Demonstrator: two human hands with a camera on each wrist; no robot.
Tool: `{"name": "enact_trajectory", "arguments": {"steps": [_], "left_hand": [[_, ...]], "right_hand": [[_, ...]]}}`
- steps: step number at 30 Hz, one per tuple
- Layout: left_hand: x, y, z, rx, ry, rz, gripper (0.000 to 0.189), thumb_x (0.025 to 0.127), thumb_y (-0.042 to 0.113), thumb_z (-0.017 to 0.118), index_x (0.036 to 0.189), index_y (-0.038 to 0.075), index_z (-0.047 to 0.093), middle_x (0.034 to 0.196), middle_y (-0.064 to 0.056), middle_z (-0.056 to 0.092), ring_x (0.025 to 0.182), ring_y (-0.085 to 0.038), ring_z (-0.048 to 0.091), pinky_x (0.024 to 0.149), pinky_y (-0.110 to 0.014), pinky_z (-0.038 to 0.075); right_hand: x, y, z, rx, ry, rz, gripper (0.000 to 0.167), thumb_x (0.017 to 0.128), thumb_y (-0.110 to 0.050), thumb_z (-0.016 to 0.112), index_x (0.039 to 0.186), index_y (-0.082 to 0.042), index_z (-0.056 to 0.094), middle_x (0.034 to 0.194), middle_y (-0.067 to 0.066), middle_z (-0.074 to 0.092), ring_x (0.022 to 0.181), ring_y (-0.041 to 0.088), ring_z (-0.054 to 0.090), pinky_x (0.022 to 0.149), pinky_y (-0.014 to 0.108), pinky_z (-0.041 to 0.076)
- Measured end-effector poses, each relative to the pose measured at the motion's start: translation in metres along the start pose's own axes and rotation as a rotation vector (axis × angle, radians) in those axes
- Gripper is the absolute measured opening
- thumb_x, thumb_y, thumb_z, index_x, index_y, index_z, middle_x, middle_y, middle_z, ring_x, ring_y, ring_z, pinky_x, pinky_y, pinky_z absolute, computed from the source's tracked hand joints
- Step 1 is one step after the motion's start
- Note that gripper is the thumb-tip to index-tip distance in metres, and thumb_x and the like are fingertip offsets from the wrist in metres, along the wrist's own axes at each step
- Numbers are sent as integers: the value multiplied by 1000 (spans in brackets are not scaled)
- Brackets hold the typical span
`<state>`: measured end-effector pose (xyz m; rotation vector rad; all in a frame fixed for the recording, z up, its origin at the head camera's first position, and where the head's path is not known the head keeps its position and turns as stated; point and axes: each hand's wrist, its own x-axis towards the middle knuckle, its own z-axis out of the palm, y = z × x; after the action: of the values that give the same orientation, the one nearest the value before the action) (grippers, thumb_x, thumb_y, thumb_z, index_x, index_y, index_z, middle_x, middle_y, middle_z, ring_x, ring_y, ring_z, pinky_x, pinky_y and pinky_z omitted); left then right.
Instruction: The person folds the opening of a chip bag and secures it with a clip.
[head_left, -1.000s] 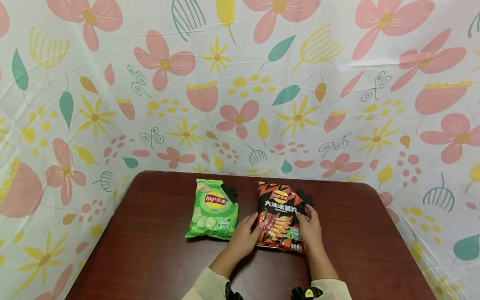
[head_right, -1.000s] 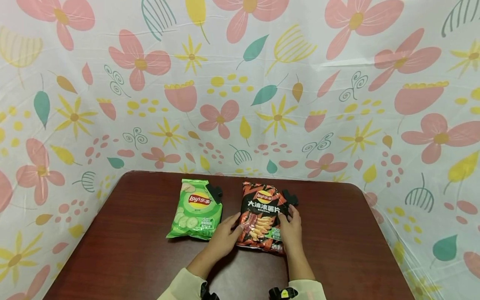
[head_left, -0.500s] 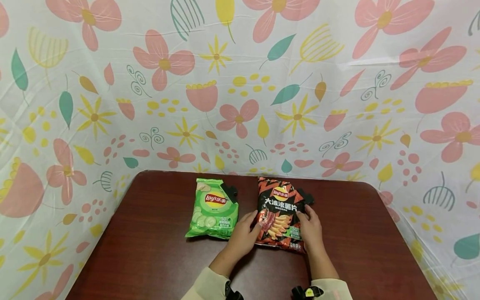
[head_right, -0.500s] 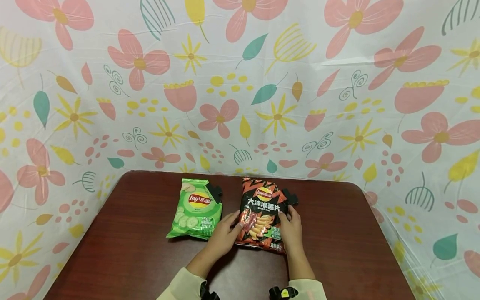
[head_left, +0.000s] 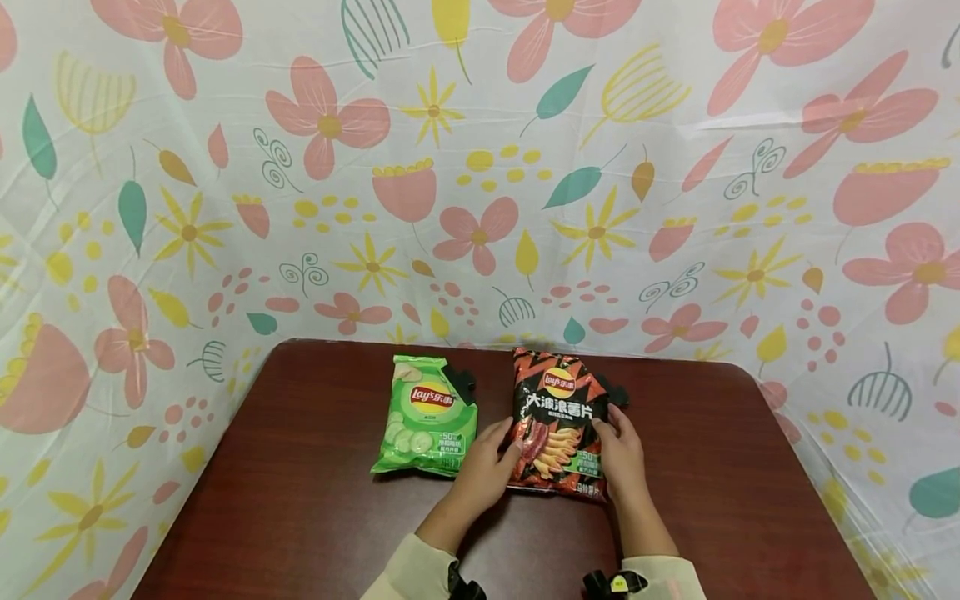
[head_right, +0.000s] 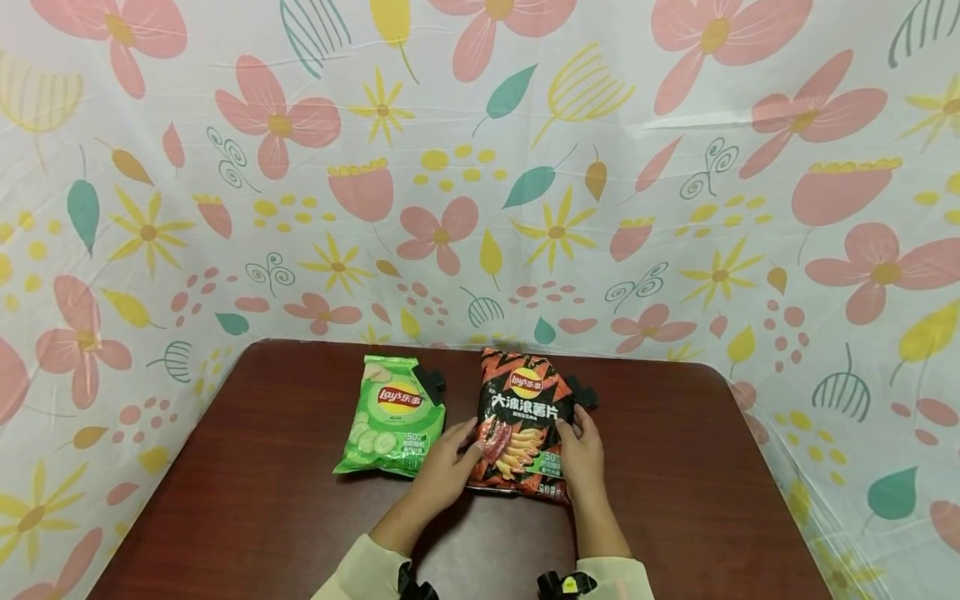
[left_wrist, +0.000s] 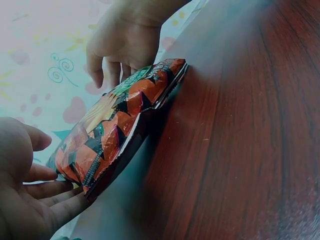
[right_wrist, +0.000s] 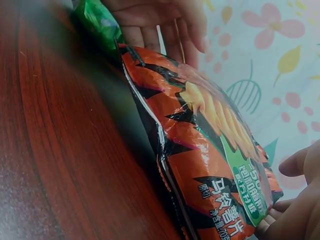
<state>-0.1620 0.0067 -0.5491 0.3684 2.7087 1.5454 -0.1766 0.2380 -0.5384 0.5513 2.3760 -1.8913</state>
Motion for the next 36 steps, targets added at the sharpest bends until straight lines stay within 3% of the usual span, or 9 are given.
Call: {"name": "enact_trajectory", "arguments": {"steps": [9,20,27,36], "left_hand": [[0,-2,-4,-32,12,-18,54,106,35,52,151,7,47,150,-14,53,138,-34,52,102,-46,53],[-1,-1,-14,-23,13,-23,56,106,37,50,152,5,45,152,-17,49,140,-37,49,110,-53,45],[-3,-1,-20,-31,23,-35,55,106,35,51,153,6,45,152,-15,49,140,-36,49,107,-50,49],[-4,-5,-23,-42,30,-49,58,106,37,51,154,5,42,154,-20,46,143,-39,45,112,-55,43]], "right_hand": [[-2,-6,3,17,-3,-20,64,108,-32,44,164,-18,16,170,15,15,154,39,22,120,59,29],[-2,-10,8,45,-26,-51,62,108,-29,46,163,-18,20,169,15,18,155,39,21,123,59,24],[-2,-16,11,70,-46,-74,60,108,-27,46,163,-17,22,169,14,20,152,37,27,122,58,27],[1,-19,17,87,-49,-97,58,108,-25,47,162,-17,26,168,15,23,152,36,31,123,57,26]]}}
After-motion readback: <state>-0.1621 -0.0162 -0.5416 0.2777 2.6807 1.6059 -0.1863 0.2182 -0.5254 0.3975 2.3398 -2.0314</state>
